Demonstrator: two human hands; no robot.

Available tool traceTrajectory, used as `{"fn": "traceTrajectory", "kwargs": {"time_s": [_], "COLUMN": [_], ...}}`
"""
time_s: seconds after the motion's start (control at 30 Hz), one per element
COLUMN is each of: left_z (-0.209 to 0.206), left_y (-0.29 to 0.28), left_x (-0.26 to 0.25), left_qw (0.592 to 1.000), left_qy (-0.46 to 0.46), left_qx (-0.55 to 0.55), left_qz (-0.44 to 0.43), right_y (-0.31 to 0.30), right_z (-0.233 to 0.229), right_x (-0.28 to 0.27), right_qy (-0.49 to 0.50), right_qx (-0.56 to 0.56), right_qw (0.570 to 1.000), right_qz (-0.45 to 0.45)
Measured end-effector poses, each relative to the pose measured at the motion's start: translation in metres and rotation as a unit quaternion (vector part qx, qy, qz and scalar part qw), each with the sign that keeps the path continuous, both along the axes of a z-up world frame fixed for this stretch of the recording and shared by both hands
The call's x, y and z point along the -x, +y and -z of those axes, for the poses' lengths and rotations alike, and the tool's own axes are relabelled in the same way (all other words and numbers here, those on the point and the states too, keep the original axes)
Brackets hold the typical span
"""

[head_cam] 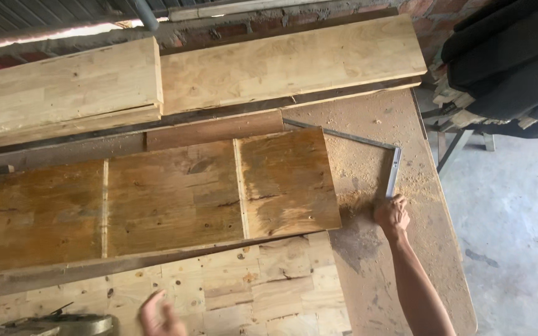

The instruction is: The person sands large wooden boards using a belt sander, moving it across the surface multiple times, then applies a liquid from a squeeze bottle to the wood and spreads it by hand.

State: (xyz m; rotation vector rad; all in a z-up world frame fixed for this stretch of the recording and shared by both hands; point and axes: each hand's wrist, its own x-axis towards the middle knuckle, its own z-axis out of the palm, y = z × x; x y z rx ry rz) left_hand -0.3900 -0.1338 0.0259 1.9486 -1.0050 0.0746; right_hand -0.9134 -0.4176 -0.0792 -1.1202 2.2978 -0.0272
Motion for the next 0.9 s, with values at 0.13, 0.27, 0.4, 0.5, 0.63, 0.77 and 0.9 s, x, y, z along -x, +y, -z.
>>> {"fn": "traceTrajectory", "kwargs": {"time_s": [0.13,0.27,0.4,0.5,0.63,0.77,0.9], "left_z": [0.028,0.001,-0.018,0.030,0.095,0.076,0.083], "left_y": [-0.066,-0.166,-0.225,-0.258,-0.254,-0.262,-0.252], "left_x": [0.063,0.180,0.277,0.288,0.308,0.318,0.294], "left_qw": [0.991,0.907,0.673,0.624,0.649,0.655,0.698], "left_qy": [0.074,-0.023,-0.127,-0.181,-0.235,-0.260,-0.200], "left_qx": [-0.063,-0.233,-0.462,-0.513,-0.447,-0.456,-0.391], "left_qz": [0.089,0.350,0.564,0.562,0.569,0.543,0.565], "right_y": [-0.022,-0.020,0.011,0.085,0.226,0.284,0.276], "right_z": [-0.003,0.054,-0.018,-0.006,0.030,0.045,0.087], "right_x": [0.018,0.052,0.034,0.157,0.293,0.217,0.115], "right_qy": [-0.016,-0.067,-0.232,-0.135,-0.125,-0.133,-0.080], "right_qx": [-0.024,0.048,0.108,0.089,0.230,0.229,0.048], "right_qw": [1.000,0.996,0.958,0.959,0.860,0.874,0.825], "right_qz": [0.006,0.041,0.131,0.231,0.439,0.408,0.558]}}
